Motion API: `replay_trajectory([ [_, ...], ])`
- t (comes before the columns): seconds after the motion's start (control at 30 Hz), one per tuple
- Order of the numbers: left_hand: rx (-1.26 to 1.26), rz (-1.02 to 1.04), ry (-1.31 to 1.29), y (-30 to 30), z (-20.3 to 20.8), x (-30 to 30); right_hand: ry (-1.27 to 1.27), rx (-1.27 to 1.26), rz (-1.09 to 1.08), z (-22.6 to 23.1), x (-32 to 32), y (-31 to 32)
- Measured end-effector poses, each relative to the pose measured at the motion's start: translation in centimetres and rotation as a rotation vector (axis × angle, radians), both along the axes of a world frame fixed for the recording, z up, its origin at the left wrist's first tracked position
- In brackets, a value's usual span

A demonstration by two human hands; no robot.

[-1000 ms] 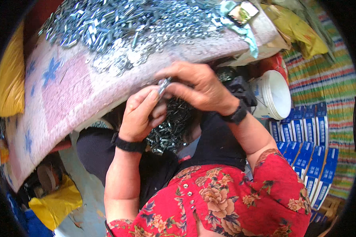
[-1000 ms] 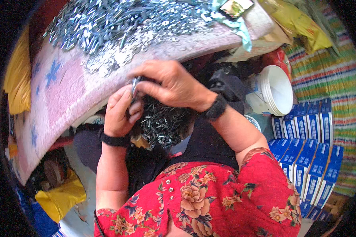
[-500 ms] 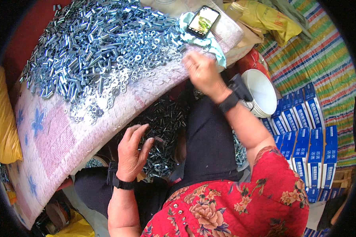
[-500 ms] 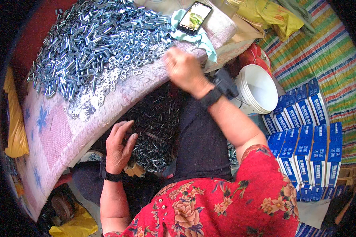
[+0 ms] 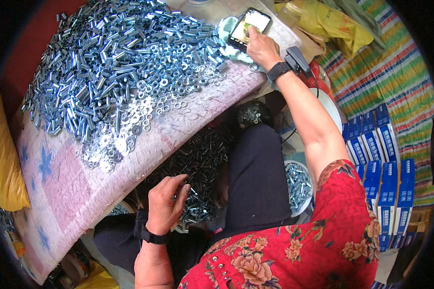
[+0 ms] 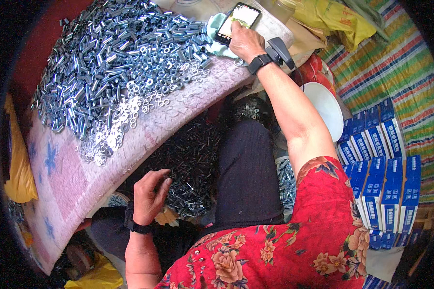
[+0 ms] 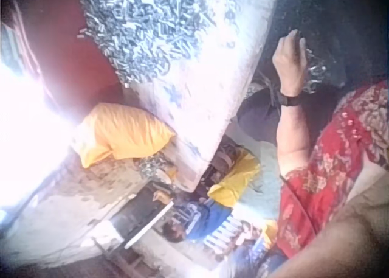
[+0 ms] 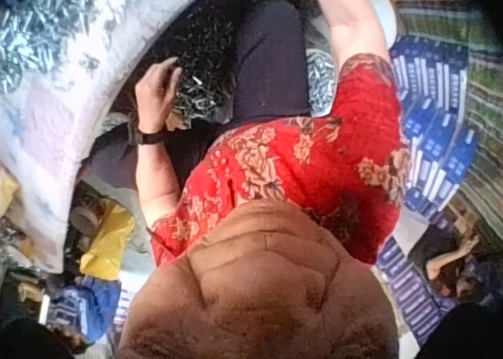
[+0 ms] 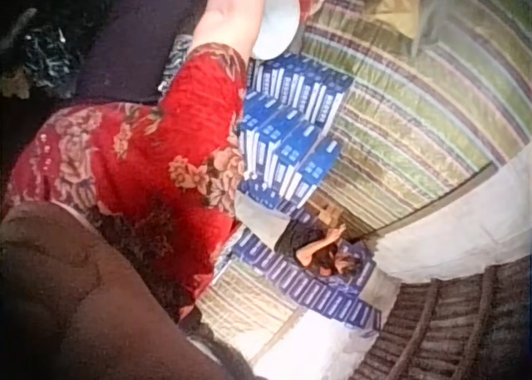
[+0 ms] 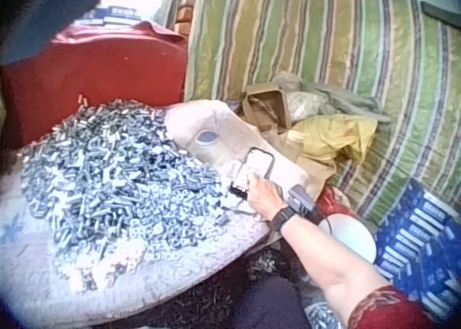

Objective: Assembling bolts by placing washers on them and screwing on nuts.

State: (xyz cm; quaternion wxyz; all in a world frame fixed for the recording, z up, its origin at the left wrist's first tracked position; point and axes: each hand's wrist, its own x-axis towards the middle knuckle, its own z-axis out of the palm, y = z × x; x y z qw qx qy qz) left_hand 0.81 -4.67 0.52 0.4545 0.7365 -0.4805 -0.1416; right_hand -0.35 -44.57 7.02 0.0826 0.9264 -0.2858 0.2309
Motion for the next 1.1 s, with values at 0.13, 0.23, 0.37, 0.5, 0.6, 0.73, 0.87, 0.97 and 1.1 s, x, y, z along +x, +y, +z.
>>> replay_trajectory([
  [0.13,0.027,-0.011,0.056,-0.3,0.6,-0.2,-0.496,0.093,0.381,2.2,-0.9,7.1],
  [0.23,-0.008,-0.075,0.441,-0.2,-0.4,-0.5,-0.305,-0.163,1.116,3.4,-5.0,20.6],
  [0.37,-0.081,-0.385,1.045,-2.9,2.6,-4.0,-0.257,0.417,1.562,2.9,-11.1,35.1],
  [0.5,0.030,-0.754,0.832,-4.9,3.3,-8.5,-0.225,1.835,1.785,5.4,-13.5,40.8],
  [0.6,0.060,-0.691,1.016,-4.3,1.1,-9.7,-0.226,2.179,1.664,6.9,-15.5,41.9],
  [0.73,0.058,-0.982,0.981,-6.8,4.7,-12.1,-0.011,2.415,1.671,5.5,-17.7,45.6],
  [0.87,0.012,-1.261,0.720,-9.1,4.9,-14.9,-0.174,2.442,1.668,6.9,-18.6,45.7],
  [0.97,0.141,-1.270,0.772,-9.4,3.4,-17.0,-0.136,2.400,1.679,7.4,-19.3,45.8],
  [1.1,0.176,-1.157,0.614,-8.7,3.6,-18.0,-0.197,2.315,1.711,8.0,-20.2,45.5],
])
